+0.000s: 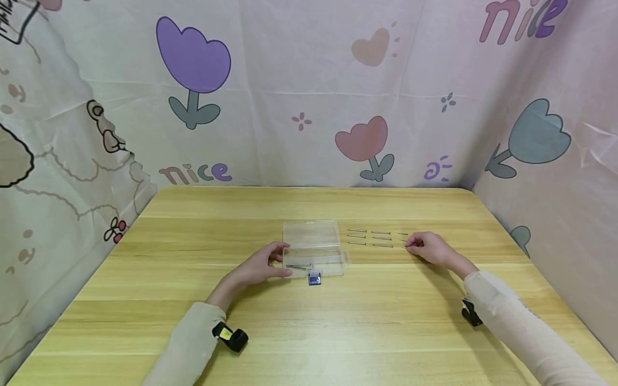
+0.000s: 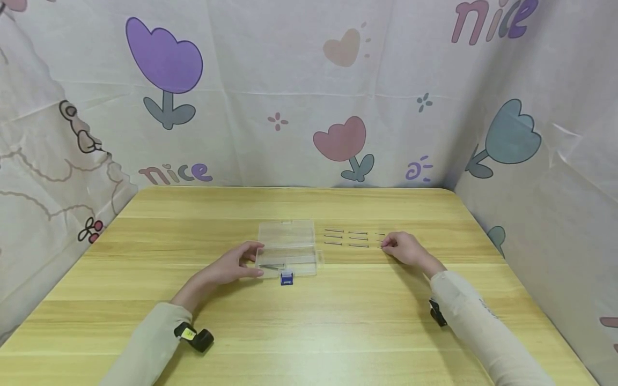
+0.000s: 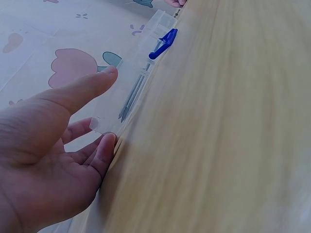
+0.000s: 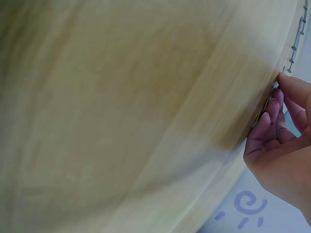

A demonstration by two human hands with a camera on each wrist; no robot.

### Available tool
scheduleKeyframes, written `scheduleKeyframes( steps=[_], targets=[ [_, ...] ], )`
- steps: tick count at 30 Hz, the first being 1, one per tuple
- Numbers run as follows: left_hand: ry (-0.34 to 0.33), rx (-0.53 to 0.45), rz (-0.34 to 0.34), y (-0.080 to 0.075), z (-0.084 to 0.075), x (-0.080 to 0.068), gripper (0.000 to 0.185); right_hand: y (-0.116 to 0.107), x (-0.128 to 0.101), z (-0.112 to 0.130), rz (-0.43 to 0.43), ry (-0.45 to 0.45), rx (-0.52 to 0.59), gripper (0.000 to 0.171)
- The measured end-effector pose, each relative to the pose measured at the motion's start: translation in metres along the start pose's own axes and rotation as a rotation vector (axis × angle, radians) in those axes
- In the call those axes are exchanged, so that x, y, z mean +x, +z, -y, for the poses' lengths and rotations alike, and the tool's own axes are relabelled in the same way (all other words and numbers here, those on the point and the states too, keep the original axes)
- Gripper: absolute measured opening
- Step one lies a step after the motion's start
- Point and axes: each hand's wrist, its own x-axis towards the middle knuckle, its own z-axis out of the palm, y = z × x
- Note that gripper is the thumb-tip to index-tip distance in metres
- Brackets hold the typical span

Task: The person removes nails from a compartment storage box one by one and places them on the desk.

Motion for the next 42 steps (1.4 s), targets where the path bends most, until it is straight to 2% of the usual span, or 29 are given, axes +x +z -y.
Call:
scheduleKeyframes(
  steps=[16, 22, 26, 32, 36, 42],
  targets=[
    [-0.015, 0.006, -0.007, 0.001, -0.002, 0.000, 0.067, -0.002, -0.001, 0.001, -0.001, -0.004, 0.002, 0.005],
    [-0.023, 0.006, -0.012, 0.000, -0.001, 0.000, 0.066, -0.004, -0.002, 0.001, 0.013, -0.002, 0.030, 0.008],
    [-0.026, 0.005, -0.011, 0.000, -0.001, 0.000, 0.067, -0.005, -0.002, 0.001, -0.008, 0.011, 0.045, 0.010],
    [-0.021, 0.001, -0.005, -0.001, 0.000, 0.001, 0.067, -0.005, 0.003, 0.014, -0.025, 0.039, 0.061, 0.012],
    [-0.016, 0.001, -0.004, -0.001, 0.000, 0.000, 0.067, 0.002, 0.009, 0.036, 0.012, -0.030, 0.081, 0.012],
    [-0.013, 0.005, -0.004, 0.000, -0.001, 0.000, 0.066, 0.020, 0.018, 0.075, 0.125, -0.187, 0.087, 0.012]
  ],
)
